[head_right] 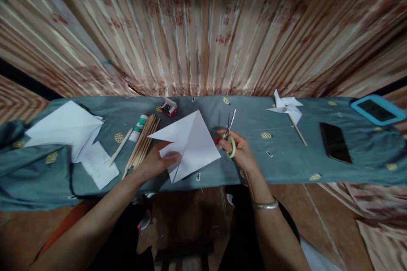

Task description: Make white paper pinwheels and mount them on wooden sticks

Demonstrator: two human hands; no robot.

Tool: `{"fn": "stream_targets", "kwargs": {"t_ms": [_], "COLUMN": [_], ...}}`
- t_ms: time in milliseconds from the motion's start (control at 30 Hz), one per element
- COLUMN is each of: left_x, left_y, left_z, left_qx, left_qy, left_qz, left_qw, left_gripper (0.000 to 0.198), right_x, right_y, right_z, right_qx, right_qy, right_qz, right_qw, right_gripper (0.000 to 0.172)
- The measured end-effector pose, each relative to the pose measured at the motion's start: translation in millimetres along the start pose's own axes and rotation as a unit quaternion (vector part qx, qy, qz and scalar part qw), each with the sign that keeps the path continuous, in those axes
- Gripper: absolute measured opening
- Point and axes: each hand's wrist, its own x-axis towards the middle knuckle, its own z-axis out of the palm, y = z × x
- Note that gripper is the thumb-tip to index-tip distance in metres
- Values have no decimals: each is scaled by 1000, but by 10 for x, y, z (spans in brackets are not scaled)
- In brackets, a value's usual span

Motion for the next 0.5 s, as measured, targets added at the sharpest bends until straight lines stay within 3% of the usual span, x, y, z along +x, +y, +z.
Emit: {"fn": "stream_targets", "kwargs": {"t_ms": [133,233,333,500], "left_x": [-16,-13,-6,-11], "left_y": [-33,-19,24,69], "left_z": [23,-1,-16,64], "left_qx": [52,10,-129,-354], "left_qy": [-72,-66,-55,-65], "left_qz": [7,-15,-55,-45], "left_qw": [996,998,989,932], "left_gripper": [13,19,31,48], "right_x": [-16,-20,6,51], "right_y": [36,70,95,146], "right_z": [68,100,142,290], "right_qx": [-7,-9,30,111], "right_qy": [-48,-47,10,136], "right_qz": [44,62,55,16], "right_qw": [998,997,998,984], "right_gripper": [44,39,37,30]}}
